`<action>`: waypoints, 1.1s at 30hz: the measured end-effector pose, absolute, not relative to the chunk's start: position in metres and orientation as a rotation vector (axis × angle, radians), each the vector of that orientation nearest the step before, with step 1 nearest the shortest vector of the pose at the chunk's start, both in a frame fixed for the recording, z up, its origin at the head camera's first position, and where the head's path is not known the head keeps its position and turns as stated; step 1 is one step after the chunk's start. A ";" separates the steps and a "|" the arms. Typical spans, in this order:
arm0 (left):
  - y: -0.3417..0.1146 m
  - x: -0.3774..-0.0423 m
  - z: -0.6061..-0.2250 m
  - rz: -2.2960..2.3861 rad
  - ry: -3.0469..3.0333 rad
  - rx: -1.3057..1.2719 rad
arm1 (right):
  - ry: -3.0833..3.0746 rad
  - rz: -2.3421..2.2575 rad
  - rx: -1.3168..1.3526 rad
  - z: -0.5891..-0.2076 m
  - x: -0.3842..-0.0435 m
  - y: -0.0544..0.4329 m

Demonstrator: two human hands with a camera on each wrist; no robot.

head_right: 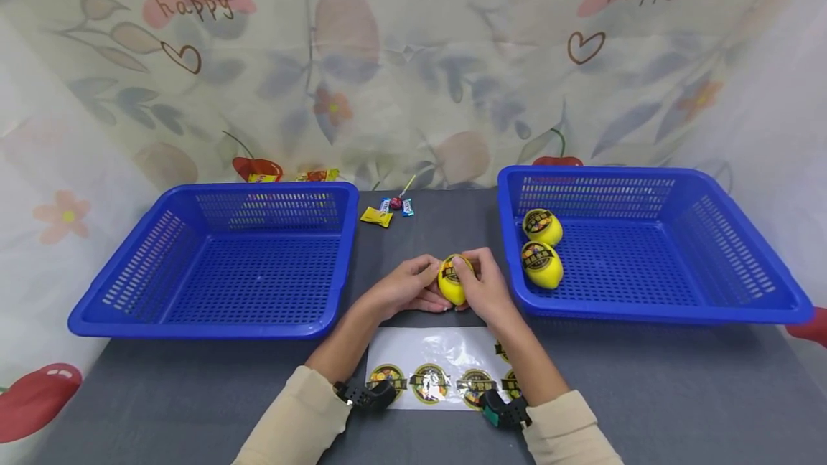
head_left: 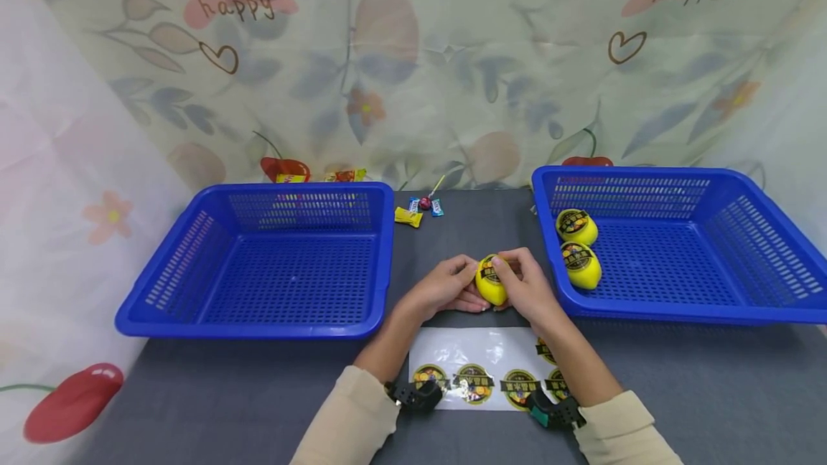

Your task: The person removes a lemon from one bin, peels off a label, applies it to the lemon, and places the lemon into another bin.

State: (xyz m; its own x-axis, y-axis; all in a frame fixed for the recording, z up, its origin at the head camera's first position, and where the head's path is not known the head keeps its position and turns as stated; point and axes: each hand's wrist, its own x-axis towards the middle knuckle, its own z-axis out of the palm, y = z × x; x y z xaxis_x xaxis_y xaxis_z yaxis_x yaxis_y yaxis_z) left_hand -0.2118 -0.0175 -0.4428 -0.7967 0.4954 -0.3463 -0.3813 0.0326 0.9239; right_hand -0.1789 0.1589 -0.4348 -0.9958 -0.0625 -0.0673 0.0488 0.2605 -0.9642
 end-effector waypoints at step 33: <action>-0.012 -0.203 -0.446 1.936 1.912 0.070 | 2.669 -1.460 -0.287 -0.422 -0.173 0.161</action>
State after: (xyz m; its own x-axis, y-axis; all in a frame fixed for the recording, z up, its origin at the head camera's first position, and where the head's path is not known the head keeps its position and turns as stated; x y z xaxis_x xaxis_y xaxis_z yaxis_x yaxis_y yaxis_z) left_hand -0.2025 -0.0123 -0.4464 -0.9118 0.3248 -0.2512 -0.2553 0.0306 0.9664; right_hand -0.1733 0.1608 -0.4224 -0.9788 -0.2045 0.0149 -0.1228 0.5265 -0.8413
